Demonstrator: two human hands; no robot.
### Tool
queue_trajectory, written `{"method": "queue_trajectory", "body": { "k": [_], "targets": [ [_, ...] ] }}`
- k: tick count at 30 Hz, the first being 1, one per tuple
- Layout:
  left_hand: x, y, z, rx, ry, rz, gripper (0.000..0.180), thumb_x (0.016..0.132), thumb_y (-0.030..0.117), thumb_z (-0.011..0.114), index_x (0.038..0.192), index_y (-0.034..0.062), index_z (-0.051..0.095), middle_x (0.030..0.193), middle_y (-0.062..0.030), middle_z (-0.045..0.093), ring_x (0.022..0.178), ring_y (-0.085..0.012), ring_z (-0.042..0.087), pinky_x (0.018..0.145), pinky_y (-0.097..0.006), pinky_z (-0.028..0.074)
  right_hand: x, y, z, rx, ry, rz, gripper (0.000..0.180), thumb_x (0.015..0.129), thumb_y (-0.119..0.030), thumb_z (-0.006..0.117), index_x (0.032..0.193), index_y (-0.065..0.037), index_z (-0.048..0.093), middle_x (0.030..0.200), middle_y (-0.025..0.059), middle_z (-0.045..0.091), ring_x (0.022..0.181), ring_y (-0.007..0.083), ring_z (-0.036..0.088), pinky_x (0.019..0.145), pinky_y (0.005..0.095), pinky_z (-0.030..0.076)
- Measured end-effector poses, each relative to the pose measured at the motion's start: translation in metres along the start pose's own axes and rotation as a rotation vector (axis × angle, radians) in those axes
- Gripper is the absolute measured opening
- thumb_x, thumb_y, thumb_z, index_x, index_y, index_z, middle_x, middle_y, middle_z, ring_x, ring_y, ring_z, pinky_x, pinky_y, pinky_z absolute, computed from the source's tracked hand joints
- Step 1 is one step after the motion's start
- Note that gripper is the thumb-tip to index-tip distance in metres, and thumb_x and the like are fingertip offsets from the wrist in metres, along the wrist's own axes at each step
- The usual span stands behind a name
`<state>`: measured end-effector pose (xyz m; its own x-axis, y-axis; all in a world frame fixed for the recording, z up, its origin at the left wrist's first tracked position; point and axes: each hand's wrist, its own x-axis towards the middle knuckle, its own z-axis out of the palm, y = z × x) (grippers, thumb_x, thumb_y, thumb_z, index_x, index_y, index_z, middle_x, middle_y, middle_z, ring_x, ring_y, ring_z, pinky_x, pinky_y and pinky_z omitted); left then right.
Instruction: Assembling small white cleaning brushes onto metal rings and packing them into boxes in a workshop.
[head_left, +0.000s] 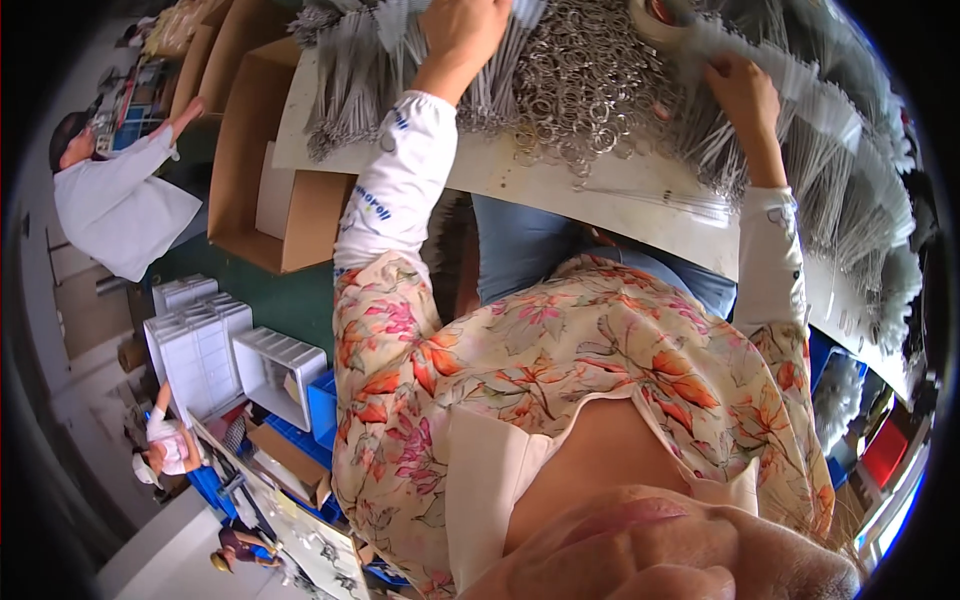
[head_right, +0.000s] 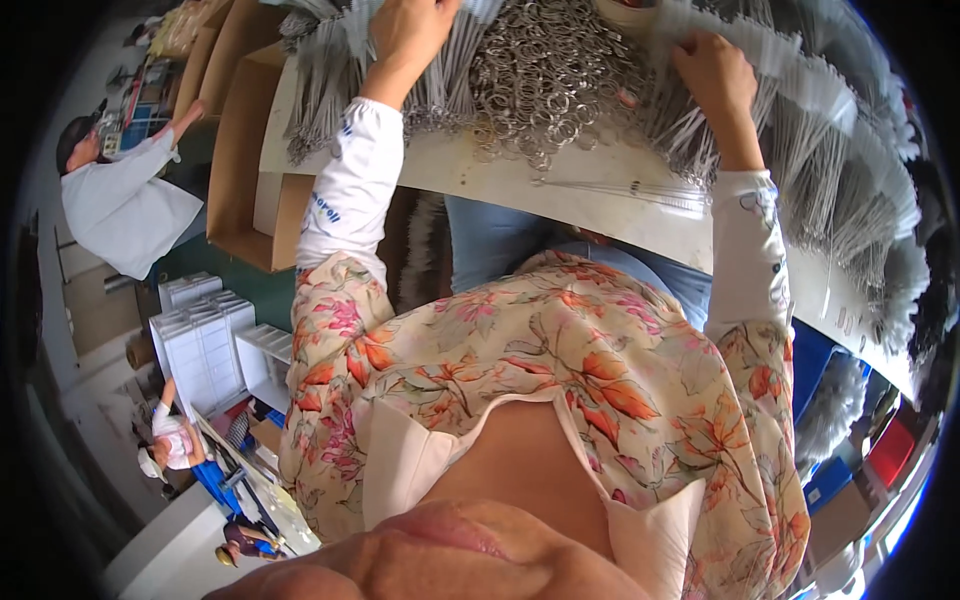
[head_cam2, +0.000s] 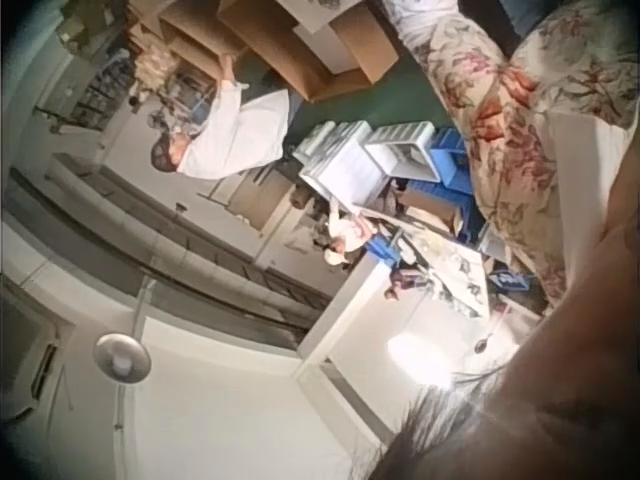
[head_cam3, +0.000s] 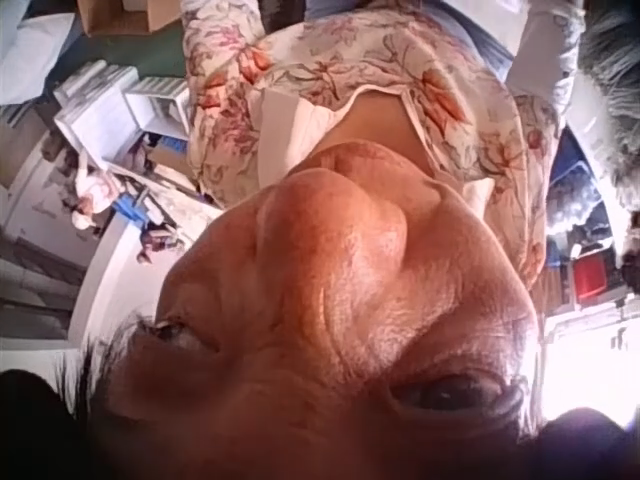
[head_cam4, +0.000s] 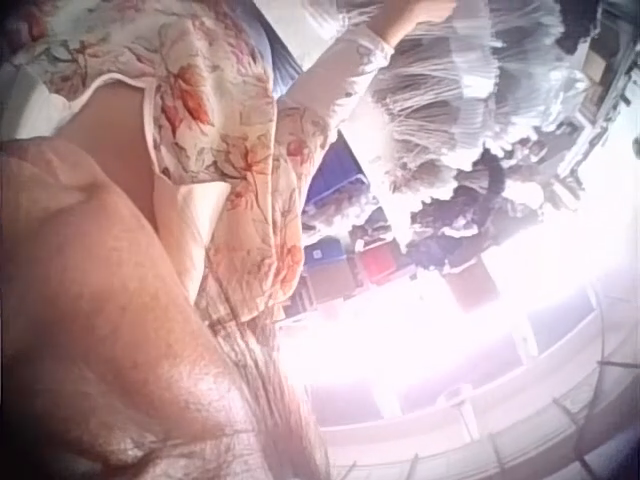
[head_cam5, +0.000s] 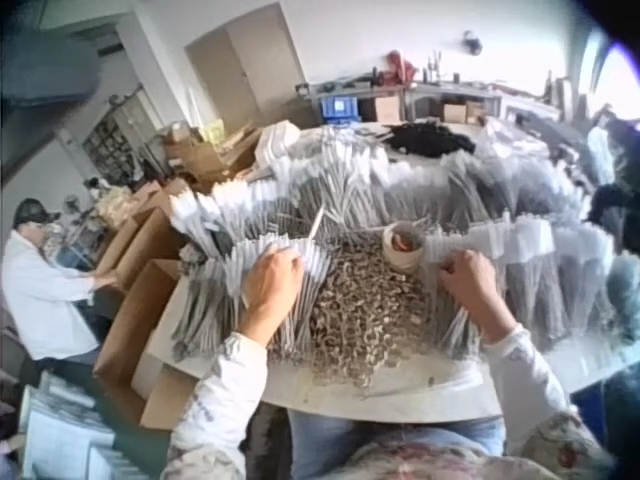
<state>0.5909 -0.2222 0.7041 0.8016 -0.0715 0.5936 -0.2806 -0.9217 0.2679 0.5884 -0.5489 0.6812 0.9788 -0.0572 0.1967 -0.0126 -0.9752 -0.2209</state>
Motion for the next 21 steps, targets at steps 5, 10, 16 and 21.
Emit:
{"method": "queue_trajectory", "body": {
  "k": [5,10,16,21],
  "targets": [
    [0.028,-0.015,-0.010,-1.079,0.363,-0.183,0.023,0.094,0.022,0.051,0.088,0.0005,0.057,0.076,-0.0051,0.061,0.061,-0.0131,0.059,0.059,-0.027,0.050,-0.002,0.011,-0.011,0.433,0.220,0.009,0.028,0.078,-0.035,0.058,0.094,-0.015,0.068,0.086,0.0070,0.068,0.076,0.0229,0.067,0.074,0.0361,0.051],
    [0.014,-0.096,-0.065,-1.054,0.365,-0.541,0.020,0.084,0.019,0.059,0.092,0.0018,0.065,0.075,-0.0082,0.062,0.055,-0.0135,0.053,0.047,-0.023,0.042,-0.051,0.058,-0.111,1.115,0.621,0.044,0.029,0.093,-0.018,0.042,0.090,0.002,0.061,0.081,0.0123,0.061,0.071,0.0193,0.063,0.069,0.0320,0.054],
    [-0.057,-0.254,-0.040,0.287,-0.424,-0.227,0.033,0.082,0.032,0.061,0.088,0.0001,0.067,0.083,-0.0165,0.067,0.077,-0.0318,0.064,0.068,-0.040,0.048,-0.130,0.206,-0.109,0.325,0.637,0.330,0.015,0.084,-0.017,0.062,0.089,-0.003,0.066,0.062,-0.0016,0.056,0.051,0.0039,0.045,0.044,0.0213,0.034],
    [-0.057,-0.239,-0.039,0.318,-0.469,-0.301,0.031,0.084,0.030,0.059,0.092,0.0011,0.067,0.087,-0.0156,0.068,0.081,-0.0319,0.064,0.072,-0.038,0.047,-0.186,0.250,-0.098,0.054,0.357,0.333,0.024,0.079,-0.032,0.070,0.091,-0.012,0.067,0.089,0.0025,0.069,0.080,0.0170,0.065,0.071,0.0293,0.049]
  ]
}}
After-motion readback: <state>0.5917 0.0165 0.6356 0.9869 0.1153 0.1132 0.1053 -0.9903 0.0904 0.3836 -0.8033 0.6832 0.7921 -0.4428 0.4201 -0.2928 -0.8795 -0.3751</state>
